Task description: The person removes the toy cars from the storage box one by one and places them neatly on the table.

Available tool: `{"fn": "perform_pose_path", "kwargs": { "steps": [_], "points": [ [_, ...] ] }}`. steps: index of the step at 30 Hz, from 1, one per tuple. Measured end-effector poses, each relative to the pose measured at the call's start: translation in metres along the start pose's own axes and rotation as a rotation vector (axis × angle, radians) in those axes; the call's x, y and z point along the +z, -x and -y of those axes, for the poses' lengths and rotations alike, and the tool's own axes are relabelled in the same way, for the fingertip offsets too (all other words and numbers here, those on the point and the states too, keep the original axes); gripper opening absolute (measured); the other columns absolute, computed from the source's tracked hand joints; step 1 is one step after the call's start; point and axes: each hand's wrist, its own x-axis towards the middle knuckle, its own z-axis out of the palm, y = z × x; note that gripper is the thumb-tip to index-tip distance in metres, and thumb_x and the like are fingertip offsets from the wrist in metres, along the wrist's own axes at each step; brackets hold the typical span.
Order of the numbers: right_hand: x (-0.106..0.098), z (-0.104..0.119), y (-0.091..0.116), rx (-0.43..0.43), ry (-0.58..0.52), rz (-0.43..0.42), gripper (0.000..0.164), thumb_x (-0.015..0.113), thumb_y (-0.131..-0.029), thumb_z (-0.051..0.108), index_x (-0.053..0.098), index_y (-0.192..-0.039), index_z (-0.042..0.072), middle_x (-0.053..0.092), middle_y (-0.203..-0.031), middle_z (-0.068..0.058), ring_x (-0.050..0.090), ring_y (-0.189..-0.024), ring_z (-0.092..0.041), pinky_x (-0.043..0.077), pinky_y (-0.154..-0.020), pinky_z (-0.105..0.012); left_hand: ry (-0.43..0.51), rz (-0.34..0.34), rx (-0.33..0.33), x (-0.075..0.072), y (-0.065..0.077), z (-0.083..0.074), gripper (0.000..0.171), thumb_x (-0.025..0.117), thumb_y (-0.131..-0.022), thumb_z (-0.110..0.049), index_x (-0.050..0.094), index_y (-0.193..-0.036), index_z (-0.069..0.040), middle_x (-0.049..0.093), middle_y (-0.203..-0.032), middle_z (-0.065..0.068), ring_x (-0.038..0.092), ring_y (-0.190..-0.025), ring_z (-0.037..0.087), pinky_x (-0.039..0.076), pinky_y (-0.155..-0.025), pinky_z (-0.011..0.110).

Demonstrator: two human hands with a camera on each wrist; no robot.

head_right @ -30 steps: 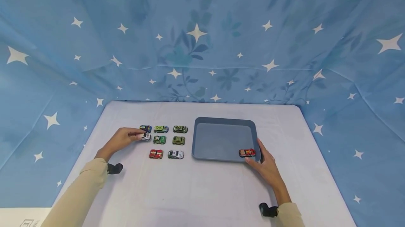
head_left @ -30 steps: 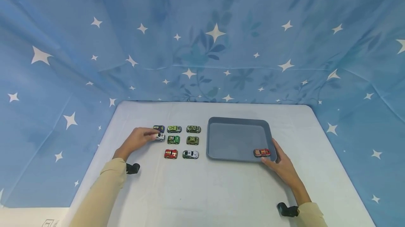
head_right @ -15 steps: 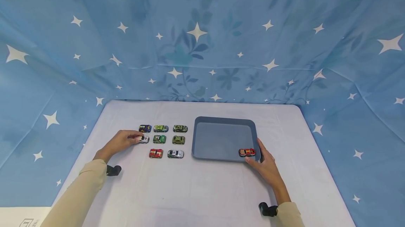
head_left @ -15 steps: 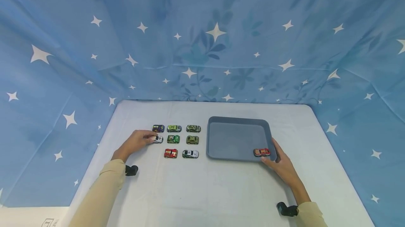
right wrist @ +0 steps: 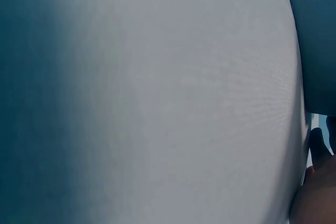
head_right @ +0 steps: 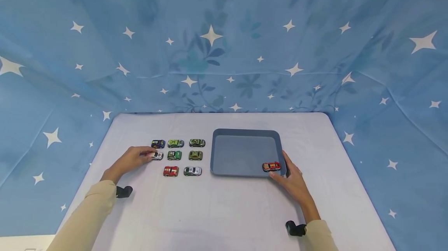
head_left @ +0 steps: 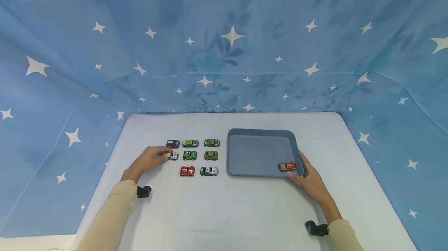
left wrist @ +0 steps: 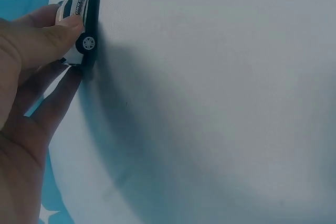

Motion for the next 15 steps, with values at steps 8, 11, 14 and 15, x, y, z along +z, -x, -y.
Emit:
{"fn": "perform_pose_path", "kwargs": {
  "steps": [8,11,14,15],
  "points": [
    [0.0,0.0,-0.002,-0.011,-0.003,0.0,0.103,0.077,-0.099,0.038,0.01,-0.175,0.019,0.015,-0.176,-0.024,0.013,-0.158,-0.054,0.017,-0.12,-0.077,0.055,-0.115,-0.04,-0.005,0.01,-0.008,0.047,0.075,-0.102,-0.024,0.068,-0.144,-0.004,0.062,-0.146,0.026,0.056,-0.134,0.053,0.045,-0.109,0.068],
    [0.0,-0.001,-0.002,-0.003,0.0,-0.004,0.104,0.078,-0.098,0.038,0.01,-0.175,0.02,0.015,-0.176,-0.024,0.013,-0.158,-0.054,0.017,-0.12,-0.078,0.109,-0.164,-0.009,-0.007,0.01,-0.013,0.052,0.075,-0.102,-0.029,0.065,-0.148,-0.005,0.06,-0.15,0.023,0.057,-0.133,0.053,0.047,-0.108,0.068],
    [0.0,-0.003,-0.002,-0.004,-0.003,-0.004,0.104,0.078,-0.098,0.039,0.01,-0.175,0.021,0.015,-0.176,-0.023,0.012,-0.158,-0.054,0.017,-0.119,-0.078,0.168,-0.193,0.029,-0.007,0.007,-0.022,0.06,0.075,-0.103,-0.033,0.059,-0.155,-0.007,0.057,-0.154,0.02,0.055,-0.137,0.051,0.045,-0.11,0.068],
    [0.001,-0.004,-0.002,-0.007,-0.004,-0.006,0.104,0.078,-0.098,0.039,0.01,-0.175,0.021,0.015,-0.176,-0.023,0.012,-0.158,-0.054,0.017,-0.119,-0.078,0.19,-0.198,0.038,-0.006,0.006,-0.026,0.064,0.075,-0.103,-0.035,0.056,-0.157,-0.009,0.056,-0.156,0.019,0.053,-0.139,0.051,0.044,-0.111,0.068]
  ]
}}
